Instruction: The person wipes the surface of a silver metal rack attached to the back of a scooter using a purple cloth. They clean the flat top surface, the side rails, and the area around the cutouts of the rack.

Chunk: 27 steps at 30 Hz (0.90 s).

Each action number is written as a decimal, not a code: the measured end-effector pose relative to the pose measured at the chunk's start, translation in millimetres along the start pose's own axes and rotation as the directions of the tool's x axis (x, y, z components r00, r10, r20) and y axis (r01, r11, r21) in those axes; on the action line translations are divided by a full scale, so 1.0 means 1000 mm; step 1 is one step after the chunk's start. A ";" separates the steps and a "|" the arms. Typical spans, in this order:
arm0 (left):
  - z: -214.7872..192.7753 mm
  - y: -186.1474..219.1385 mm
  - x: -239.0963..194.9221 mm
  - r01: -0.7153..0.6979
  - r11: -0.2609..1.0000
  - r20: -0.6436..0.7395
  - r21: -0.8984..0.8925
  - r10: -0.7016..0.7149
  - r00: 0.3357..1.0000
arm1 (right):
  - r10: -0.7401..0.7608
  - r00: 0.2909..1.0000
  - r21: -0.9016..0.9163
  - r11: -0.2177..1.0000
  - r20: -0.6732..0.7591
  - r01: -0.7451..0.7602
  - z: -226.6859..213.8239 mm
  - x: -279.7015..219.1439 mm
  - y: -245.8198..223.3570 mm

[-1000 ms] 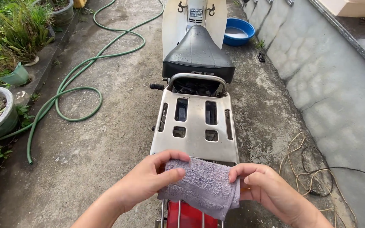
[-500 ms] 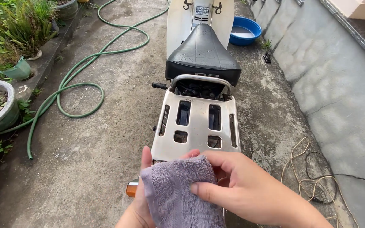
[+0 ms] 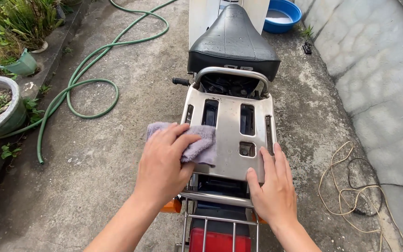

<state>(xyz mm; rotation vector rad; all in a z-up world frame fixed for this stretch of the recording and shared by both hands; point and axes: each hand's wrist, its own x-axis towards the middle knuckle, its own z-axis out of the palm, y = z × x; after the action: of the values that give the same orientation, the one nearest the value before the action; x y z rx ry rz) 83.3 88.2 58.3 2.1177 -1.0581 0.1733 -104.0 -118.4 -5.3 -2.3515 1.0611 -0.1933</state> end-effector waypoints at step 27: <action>0.081 0.035 -0.077 -0.101 0.904 0.014 0.415 0.105 0.994 | -0.375 0.927 -0.263 0.892 0.028 0.369 0.003 0.012 0.014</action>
<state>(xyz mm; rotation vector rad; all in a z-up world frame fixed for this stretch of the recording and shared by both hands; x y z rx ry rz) -8.3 69.2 -11.5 2.4331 -1.2130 0.4985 -104.2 -133.3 -17.0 -2.7897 0.6654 -0.2327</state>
